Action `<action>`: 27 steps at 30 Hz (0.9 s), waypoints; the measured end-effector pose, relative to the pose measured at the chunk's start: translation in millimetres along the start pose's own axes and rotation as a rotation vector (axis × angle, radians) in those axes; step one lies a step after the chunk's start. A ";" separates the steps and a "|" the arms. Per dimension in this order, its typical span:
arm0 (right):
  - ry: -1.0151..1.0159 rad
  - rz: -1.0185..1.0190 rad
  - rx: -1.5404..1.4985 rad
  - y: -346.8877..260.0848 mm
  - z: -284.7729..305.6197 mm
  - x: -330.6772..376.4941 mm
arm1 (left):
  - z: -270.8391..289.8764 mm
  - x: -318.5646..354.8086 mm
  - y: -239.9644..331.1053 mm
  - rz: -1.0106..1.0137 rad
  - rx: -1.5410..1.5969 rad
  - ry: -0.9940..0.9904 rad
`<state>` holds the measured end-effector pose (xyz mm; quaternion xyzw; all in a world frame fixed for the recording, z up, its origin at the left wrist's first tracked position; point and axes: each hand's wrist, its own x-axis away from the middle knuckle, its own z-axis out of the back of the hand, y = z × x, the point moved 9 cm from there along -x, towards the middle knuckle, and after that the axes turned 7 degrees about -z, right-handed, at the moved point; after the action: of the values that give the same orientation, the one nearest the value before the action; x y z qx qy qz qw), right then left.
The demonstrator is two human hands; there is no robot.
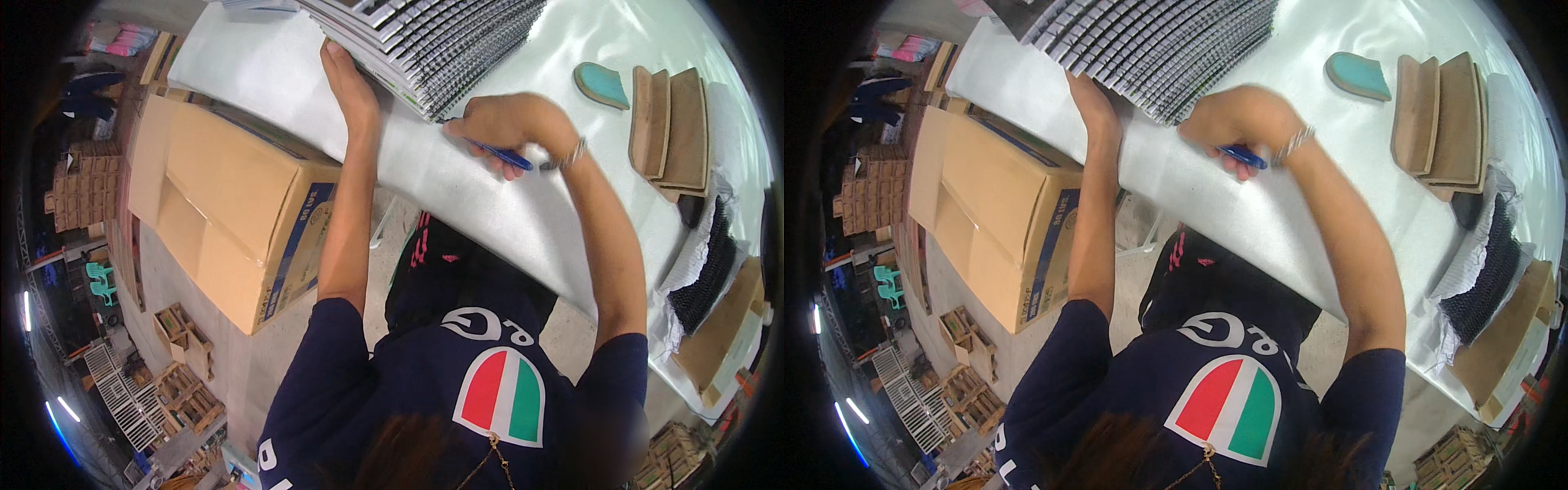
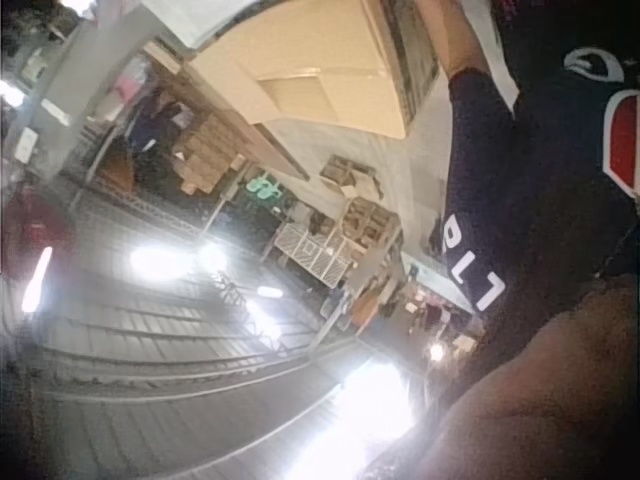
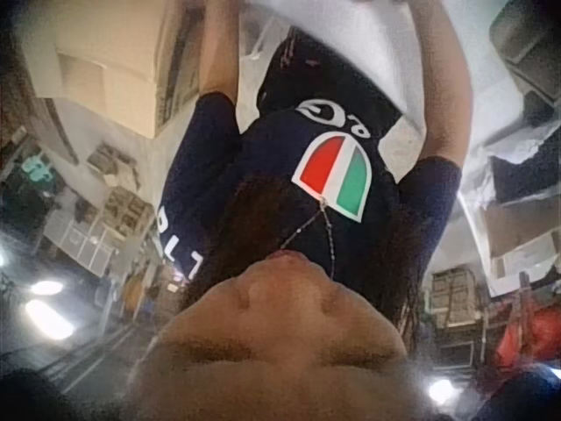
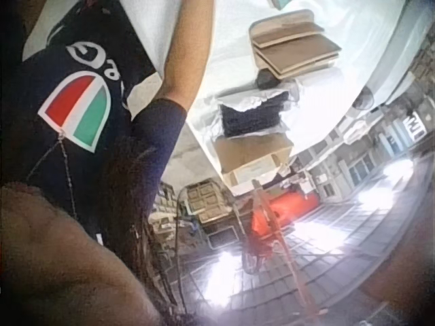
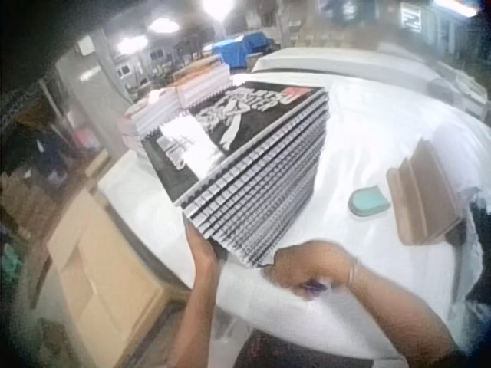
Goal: The person trims excess wire from the spirals of a stack of notebooks using a pair of pliers, handling the stack and then moving to the next set.
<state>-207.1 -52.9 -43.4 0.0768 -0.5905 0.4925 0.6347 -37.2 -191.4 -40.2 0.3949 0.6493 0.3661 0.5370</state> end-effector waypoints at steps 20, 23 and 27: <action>0.949 -0.128 0.030 175.8 -4.0 184.3 | 16.4 52.2 38.4 -0.006 -0.801 -0.774; 1.069 -0.199 -0.041 208.7 -13.7 205.7 | 9.3 57.8 37.1 -0.046 -0.971 -0.725; 1.311 -0.005 -0.216 232.7 -37.6 224.7 | 3.8 56.5 43.2 -0.026 -0.959 -0.653</action>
<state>-389.4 209.8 18.5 -0.3011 -0.1281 0.3738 0.8679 -34.5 -121.9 -25.0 0.1920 0.2164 0.4720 0.8328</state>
